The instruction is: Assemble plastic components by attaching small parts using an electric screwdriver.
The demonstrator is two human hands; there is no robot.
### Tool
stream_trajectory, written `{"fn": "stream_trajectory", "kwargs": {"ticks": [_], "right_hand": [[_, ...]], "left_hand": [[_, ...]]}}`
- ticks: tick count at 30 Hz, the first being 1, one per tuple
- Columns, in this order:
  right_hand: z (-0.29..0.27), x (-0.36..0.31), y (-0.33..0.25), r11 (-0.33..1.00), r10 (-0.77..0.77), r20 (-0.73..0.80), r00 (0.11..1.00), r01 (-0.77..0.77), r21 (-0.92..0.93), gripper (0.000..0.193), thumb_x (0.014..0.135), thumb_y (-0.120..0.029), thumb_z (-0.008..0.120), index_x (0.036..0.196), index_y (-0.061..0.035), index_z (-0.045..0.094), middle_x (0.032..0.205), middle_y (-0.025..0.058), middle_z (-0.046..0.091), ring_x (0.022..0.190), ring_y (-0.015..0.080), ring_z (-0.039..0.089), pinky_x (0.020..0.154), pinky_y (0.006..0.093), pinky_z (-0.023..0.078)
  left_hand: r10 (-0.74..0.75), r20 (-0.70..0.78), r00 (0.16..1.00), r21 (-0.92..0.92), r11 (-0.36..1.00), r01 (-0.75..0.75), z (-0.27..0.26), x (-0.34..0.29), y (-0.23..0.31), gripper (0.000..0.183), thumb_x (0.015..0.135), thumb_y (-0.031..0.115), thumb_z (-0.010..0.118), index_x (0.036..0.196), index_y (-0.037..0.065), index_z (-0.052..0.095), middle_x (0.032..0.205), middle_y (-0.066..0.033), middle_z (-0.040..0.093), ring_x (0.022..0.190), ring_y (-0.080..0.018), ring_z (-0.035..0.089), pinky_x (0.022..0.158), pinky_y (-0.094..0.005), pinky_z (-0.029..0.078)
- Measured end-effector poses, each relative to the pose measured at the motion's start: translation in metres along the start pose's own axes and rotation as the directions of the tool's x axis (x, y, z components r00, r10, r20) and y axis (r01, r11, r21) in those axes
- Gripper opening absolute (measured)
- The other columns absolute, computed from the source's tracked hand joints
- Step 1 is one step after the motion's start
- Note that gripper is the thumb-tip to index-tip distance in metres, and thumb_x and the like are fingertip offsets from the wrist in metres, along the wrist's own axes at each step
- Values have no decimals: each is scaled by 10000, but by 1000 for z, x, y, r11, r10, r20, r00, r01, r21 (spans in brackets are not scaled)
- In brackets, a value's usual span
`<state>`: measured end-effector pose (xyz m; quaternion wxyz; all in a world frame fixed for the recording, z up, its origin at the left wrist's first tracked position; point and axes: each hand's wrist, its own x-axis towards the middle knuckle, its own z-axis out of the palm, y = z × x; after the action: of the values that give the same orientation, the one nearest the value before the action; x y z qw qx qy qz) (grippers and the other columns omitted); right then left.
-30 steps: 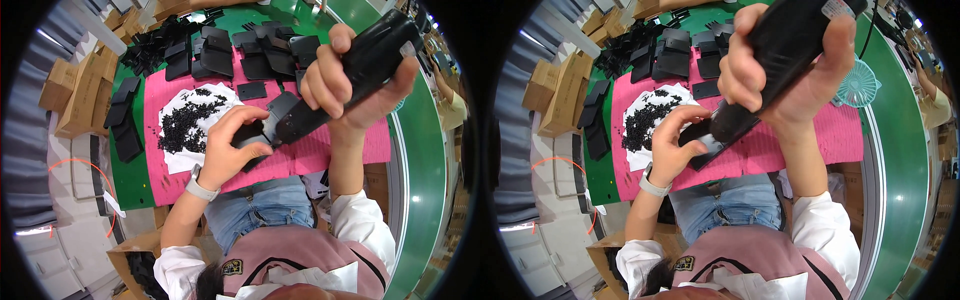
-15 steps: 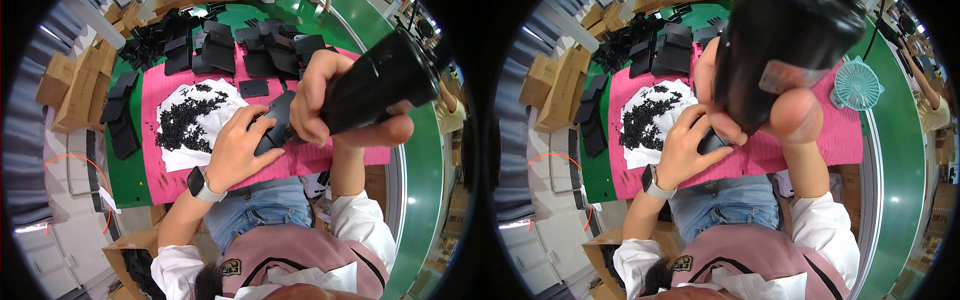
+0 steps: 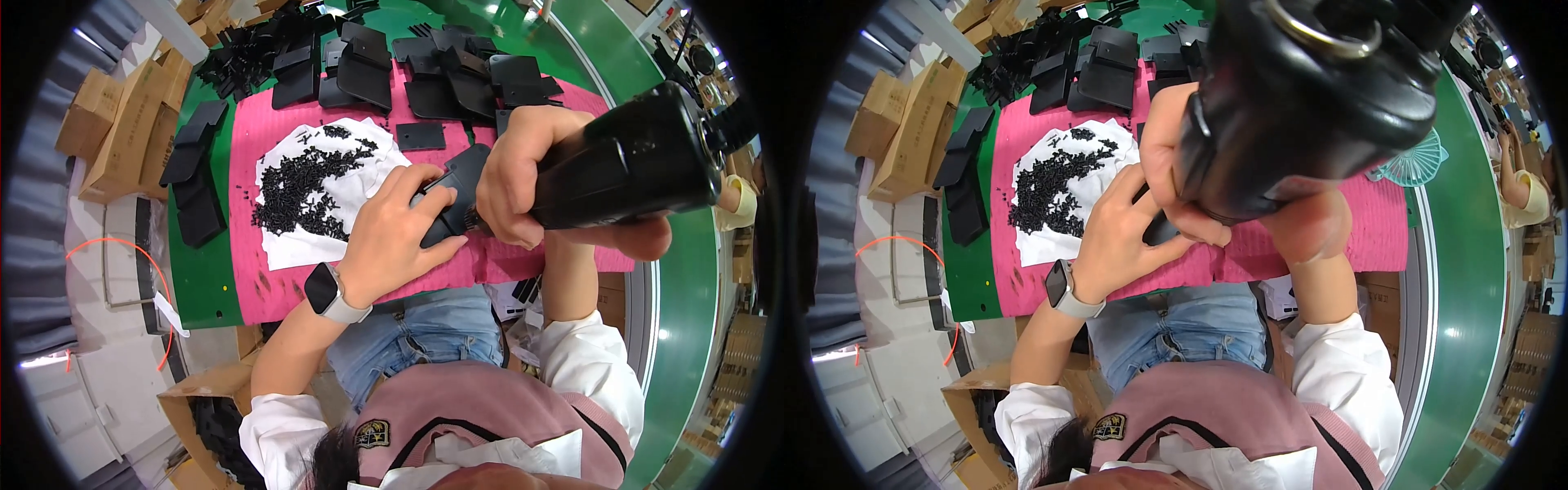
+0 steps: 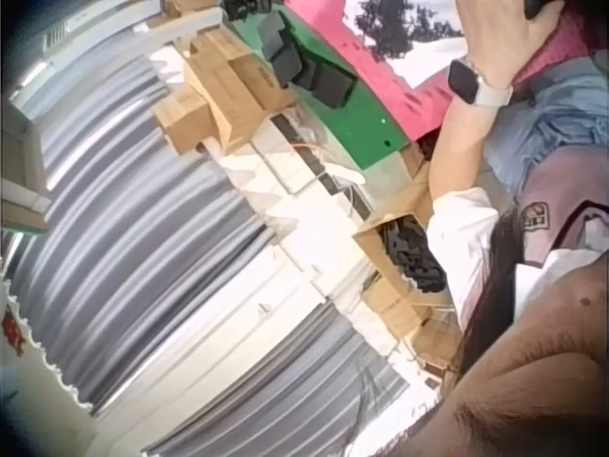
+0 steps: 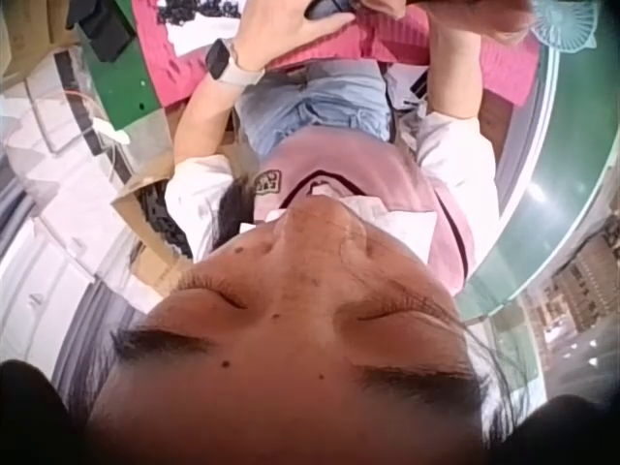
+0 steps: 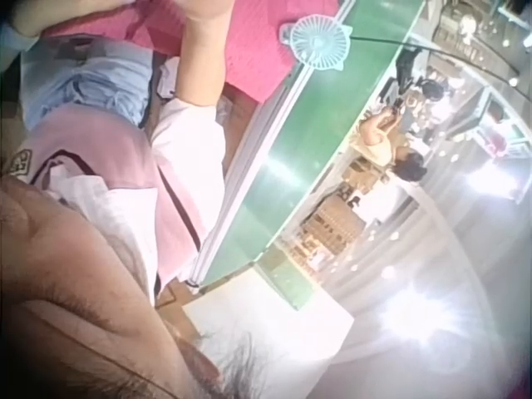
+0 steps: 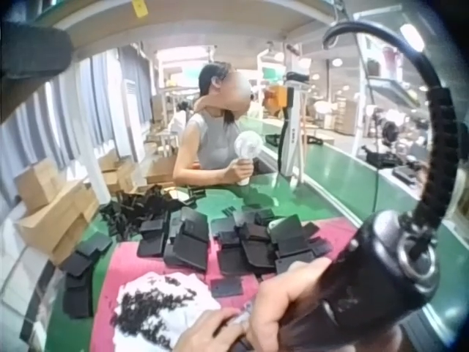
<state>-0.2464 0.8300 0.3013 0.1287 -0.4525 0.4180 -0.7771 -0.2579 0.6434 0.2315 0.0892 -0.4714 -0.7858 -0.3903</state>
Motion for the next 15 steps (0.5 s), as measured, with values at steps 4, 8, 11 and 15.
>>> {"fn": "stream_trajectory", "kwargs": {"ticks": [4, 8, 11, 15], "right_hand": [[-3, 2, -7, 995, 91, -38, 995, -92, -31, 801, 600, -617, 778, 937, 36, 459, 669, 75, 537, 508, 137, 494, 468, 236, 398], [25, 0, -12, 979, 154, -177, 972, -175, -107, 812, 611, -613, 773, 945, 50, 443, 653, 78, 533, 507, 143, 502, 460, 238, 398], [24, -1, -12, 987, 69, -289, 955, -107, -118, 825, 643, -627, 742, 982, 53, 422, 633, 72, 524, 486, 139, 500, 444, 235, 396], [28, 2, -36, 965, -238, -490, 838, 145, -220, 794, 755, -651, 604, 1081, 54, 435, 550, 49, 506, 401, 95, 454, 381, 221, 364]], "left_hand": [[3, 1, 1000, 16, 1000, -3, -2, 1, -1, 393, 639, 200, 754, 955, 35, 590, 1052, -132, 533, 953, -308, 541, 763, -386, 482], [-30, 60, 998, 44, 999, 27, -7, 3, 9, 446, 615, 208, 772, 959, 31, 552, 1038, -138, 524, 938, -308, 538, 753, -392, 476], [-5, 64, 998, 178, 984, -7, -1, 7, 14, 601, 549, 261, 813, 996, 11, 499, 955, -128, 518, 889, -297, 526, 719, -392, 449], [-65, 145, 987, 330, 944, 14, -8, 15, 29, 588, 549, 249, 815, 985, 27, 488, 928, -112, 550, 895, -307, 527, 721, -402, 454]]}}
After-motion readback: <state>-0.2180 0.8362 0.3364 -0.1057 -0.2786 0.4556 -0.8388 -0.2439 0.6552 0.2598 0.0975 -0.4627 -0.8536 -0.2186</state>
